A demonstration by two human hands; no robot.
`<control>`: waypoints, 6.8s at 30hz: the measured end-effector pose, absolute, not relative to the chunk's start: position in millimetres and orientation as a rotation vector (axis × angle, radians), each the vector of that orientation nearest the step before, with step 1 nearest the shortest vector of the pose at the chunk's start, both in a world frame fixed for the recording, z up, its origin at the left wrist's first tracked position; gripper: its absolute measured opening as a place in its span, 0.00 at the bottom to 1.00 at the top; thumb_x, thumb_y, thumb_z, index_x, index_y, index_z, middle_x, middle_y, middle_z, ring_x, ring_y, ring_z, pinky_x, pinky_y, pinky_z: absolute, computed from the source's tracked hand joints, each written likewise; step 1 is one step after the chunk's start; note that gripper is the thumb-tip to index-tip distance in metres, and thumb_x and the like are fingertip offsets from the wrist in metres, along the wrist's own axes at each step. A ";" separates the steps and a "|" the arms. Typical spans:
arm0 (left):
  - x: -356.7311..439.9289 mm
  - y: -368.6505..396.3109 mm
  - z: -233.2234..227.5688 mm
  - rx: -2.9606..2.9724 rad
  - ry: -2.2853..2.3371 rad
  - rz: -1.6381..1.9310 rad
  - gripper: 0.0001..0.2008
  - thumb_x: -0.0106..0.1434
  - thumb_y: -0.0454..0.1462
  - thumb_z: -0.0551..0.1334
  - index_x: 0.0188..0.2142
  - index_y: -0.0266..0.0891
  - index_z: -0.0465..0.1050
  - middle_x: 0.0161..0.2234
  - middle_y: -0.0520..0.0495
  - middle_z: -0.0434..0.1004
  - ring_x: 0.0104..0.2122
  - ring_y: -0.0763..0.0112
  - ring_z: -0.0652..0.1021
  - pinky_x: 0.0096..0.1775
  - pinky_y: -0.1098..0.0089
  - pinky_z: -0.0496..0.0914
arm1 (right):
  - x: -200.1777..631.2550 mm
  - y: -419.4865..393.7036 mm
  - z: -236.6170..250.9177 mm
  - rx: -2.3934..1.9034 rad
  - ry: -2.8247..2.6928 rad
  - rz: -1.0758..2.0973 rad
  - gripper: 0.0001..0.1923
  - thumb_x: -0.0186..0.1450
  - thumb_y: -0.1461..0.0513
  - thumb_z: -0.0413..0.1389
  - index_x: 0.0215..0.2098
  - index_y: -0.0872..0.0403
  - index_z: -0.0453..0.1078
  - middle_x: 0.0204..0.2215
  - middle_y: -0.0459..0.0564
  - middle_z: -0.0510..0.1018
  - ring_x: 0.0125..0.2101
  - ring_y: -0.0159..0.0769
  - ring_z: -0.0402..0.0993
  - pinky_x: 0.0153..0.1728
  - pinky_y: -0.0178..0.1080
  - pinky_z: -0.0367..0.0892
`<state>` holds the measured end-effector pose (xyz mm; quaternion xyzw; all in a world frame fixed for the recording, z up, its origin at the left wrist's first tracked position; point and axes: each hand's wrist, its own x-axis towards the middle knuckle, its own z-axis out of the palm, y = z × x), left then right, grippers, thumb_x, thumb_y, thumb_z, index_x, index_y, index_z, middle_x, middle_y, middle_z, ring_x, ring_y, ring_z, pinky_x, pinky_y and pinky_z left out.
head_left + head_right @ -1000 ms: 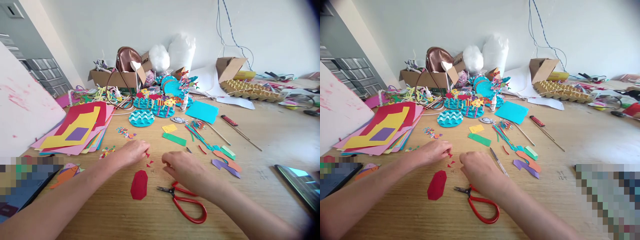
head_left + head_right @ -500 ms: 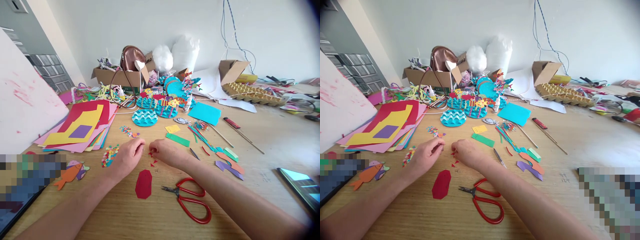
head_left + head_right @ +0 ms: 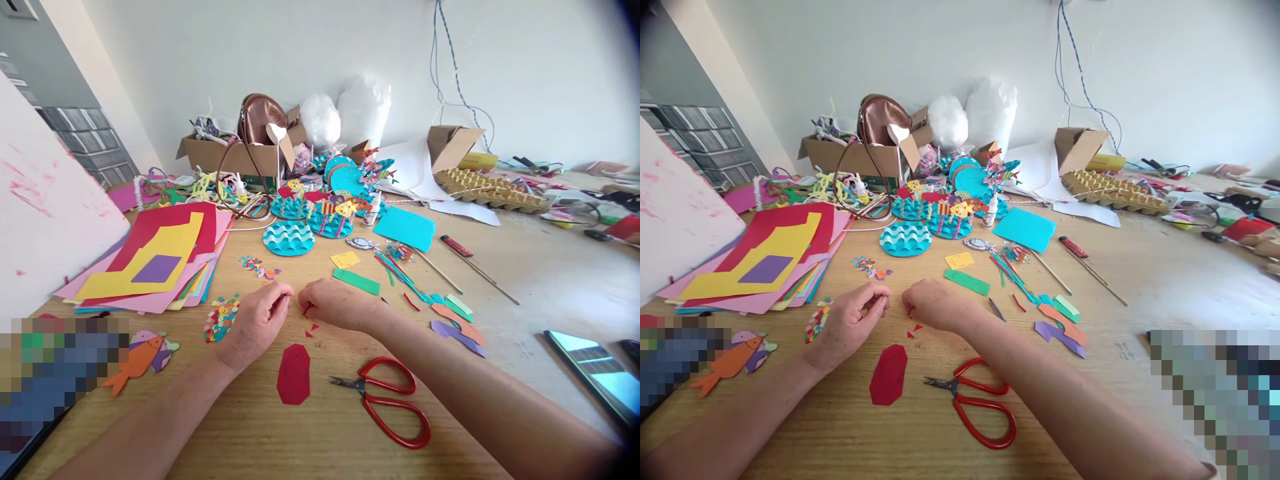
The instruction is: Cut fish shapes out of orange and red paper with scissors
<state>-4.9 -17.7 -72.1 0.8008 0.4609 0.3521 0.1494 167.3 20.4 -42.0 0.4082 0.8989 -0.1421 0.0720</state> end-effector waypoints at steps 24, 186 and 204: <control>-3.2 -17.6 -71.0 2.285 1.339 1.007 0.07 0.60 0.32 0.51 0.31 0.39 0.67 0.22 0.53 0.70 0.24 0.75 0.71 0.29 0.75 0.65 | 182.8 16.0 -36.6 1.238 2.639 -0.756 0.08 0.58 0.66 0.51 0.33 0.55 0.71 0.28 0.45 0.76 0.26 0.28 0.68 0.22 0.28 0.55; 29.8 -6.7 -35.4 2.688 0.988 -0.348 0.00 0.58 0.34 0.58 0.31 0.40 0.67 0.32 0.50 0.72 0.33 0.68 0.73 0.31 0.72 0.64 | 238.1 -62.6 -66.5 1.612 3.084 -0.683 0.08 0.64 0.68 0.48 0.29 0.55 0.67 0.25 0.46 0.72 0.26 0.31 0.66 0.26 0.32 0.57; 24.0 -6.5 -47.5 2.653 0.977 -0.289 0.03 0.59 0.31 0.57 0.30 0.39 0.67 0.33 0.50 0.73 0.33 0.69 0.73 0.33 0.72 0.64 | 235.7 -63.7 -65.8 1.575 3.006 -0.682 0.09 0.64 0.68 0.47 0.29 0.55 0.67 0.25 0.46 0.72 0.25 0.31 0.66 0.26 0.32 0.57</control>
